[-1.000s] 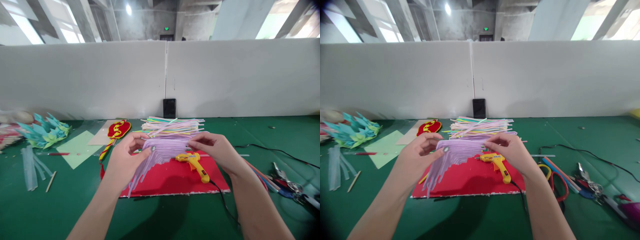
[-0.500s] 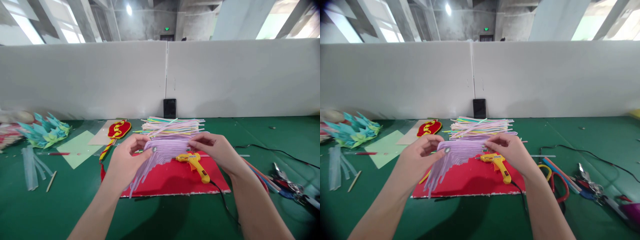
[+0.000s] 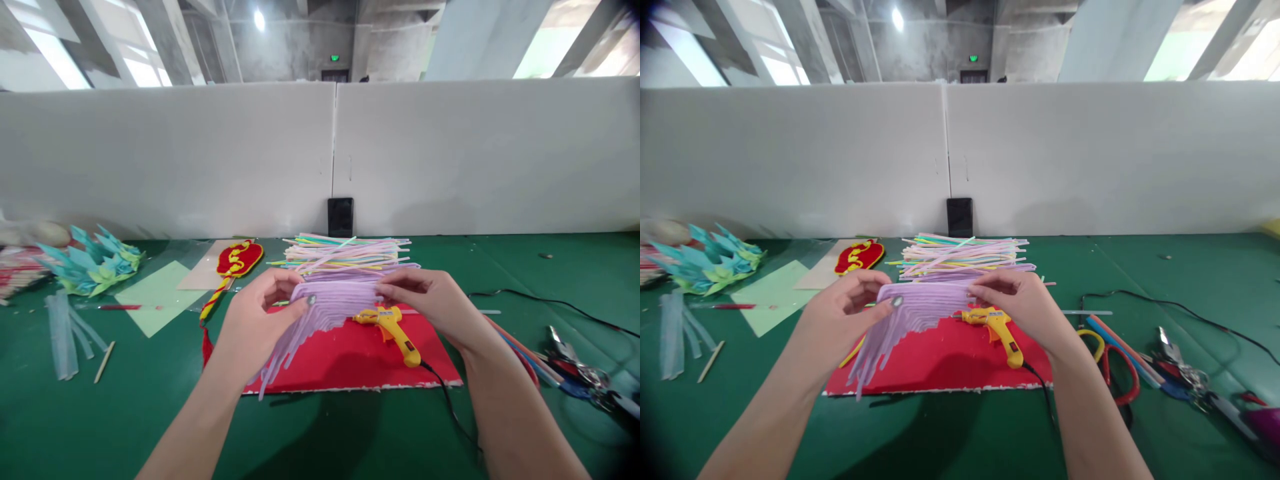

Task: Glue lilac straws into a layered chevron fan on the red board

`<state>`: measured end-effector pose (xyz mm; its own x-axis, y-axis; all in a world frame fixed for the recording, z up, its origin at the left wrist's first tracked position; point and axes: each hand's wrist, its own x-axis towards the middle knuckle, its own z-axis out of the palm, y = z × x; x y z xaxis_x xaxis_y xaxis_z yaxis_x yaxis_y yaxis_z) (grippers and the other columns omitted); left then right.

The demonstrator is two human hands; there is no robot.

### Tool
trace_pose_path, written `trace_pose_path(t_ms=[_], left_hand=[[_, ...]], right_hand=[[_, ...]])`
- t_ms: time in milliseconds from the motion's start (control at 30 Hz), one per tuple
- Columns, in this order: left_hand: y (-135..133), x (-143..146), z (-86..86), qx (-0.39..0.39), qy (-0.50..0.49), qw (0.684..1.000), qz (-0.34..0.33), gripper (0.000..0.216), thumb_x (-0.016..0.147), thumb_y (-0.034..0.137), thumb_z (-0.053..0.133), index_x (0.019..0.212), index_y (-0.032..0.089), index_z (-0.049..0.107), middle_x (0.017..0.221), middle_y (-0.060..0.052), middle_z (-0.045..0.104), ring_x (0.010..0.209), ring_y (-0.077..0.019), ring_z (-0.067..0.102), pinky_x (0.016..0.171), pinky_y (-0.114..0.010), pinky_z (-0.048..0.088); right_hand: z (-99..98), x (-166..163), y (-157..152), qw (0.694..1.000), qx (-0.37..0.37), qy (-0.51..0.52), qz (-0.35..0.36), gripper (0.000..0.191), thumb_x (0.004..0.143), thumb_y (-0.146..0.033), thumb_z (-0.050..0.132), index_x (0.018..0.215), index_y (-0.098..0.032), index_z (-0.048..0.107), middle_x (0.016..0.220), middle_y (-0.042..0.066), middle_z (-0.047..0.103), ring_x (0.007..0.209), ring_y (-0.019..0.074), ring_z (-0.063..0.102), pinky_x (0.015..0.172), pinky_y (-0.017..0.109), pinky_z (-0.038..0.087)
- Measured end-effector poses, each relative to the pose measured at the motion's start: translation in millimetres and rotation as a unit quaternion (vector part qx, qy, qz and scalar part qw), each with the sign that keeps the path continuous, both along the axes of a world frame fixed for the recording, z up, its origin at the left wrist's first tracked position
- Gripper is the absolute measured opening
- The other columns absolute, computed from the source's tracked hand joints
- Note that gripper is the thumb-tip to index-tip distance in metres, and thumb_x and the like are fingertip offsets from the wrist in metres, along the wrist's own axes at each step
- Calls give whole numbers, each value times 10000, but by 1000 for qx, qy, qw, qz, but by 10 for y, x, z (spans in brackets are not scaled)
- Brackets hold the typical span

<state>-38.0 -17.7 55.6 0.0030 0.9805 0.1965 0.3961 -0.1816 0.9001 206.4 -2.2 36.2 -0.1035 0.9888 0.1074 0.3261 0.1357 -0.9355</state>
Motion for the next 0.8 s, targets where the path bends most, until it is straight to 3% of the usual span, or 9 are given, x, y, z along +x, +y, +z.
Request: trace_pose_path(t_ms=[800], left_hand=[[3,-12,0,-14,17,1000,-5,177,712,171,630,882,204,593,796,20,643,745,-126,612,678,-241,492]], right_hand=[[6,22,-8,998,-34,-35,38,288,712,-484,668,803,-214,711,837,48,702,812,200,650,740,319,512]])
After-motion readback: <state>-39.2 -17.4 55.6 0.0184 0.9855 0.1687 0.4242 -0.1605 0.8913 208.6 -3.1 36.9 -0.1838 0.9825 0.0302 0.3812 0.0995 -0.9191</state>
